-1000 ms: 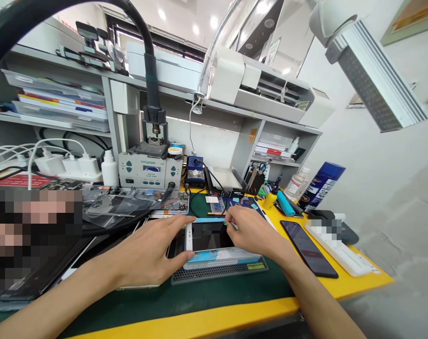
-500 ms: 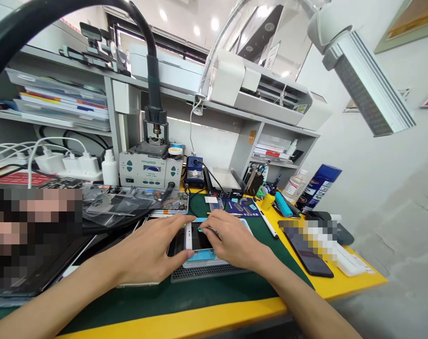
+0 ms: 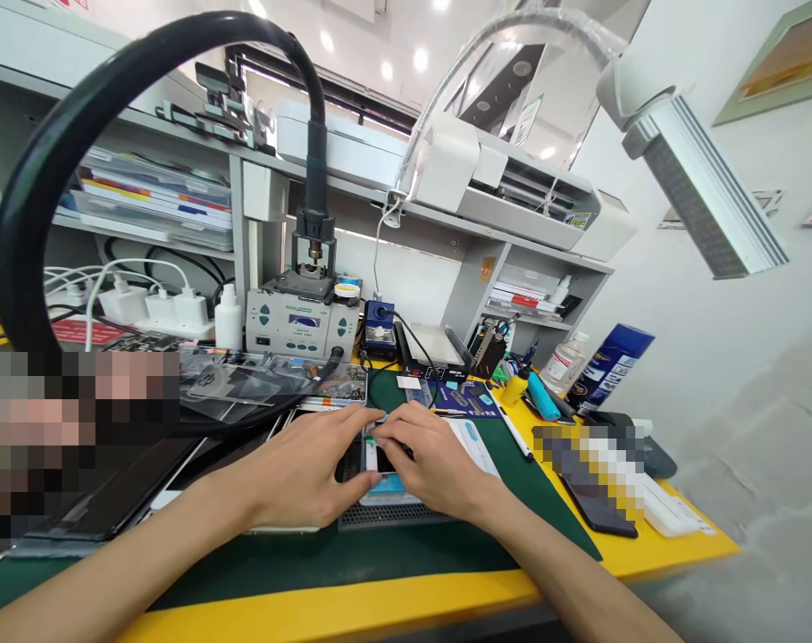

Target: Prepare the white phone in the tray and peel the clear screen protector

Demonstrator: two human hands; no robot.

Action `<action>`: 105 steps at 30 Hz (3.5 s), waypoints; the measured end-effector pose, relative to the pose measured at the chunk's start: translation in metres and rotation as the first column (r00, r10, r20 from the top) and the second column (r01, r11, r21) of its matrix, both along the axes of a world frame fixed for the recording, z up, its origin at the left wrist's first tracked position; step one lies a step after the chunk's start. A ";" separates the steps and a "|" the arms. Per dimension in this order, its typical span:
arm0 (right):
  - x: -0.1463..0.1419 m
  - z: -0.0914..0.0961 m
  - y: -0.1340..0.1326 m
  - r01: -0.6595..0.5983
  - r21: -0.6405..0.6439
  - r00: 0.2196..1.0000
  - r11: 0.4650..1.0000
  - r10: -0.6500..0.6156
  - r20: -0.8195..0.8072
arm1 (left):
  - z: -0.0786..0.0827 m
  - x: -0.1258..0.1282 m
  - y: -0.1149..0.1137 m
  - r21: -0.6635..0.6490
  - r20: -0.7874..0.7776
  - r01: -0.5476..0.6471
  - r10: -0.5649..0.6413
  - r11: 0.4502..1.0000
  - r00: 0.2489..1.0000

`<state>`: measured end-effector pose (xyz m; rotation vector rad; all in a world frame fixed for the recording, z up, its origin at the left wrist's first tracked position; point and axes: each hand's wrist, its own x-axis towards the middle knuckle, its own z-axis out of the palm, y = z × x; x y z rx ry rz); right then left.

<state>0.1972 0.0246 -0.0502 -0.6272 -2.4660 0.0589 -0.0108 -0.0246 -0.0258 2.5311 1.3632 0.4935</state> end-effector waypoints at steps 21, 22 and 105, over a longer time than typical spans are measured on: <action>0.000 0.008 -0.018 -0.160 -0.110 0.987 0.981 0.159 -0.025 | -0.005 -0.003 0.004 0.005 0.034 0.000 0.000 1.000 0.999; 0.001 0.009 -0.019 -0.168 -0.110 0.986 0.980 0.166 -0.023 | -0.006 -0.004 0.005 0.004 0.033 -0.006 0.005 1.000 0.999; 0.035 0.022 0.013 0.253 -0.054 0.933 0.966 -0.229 0.277 | -0.011 0.001 0.003 0.083 0.011 -0.097 0.097 0.992 0.995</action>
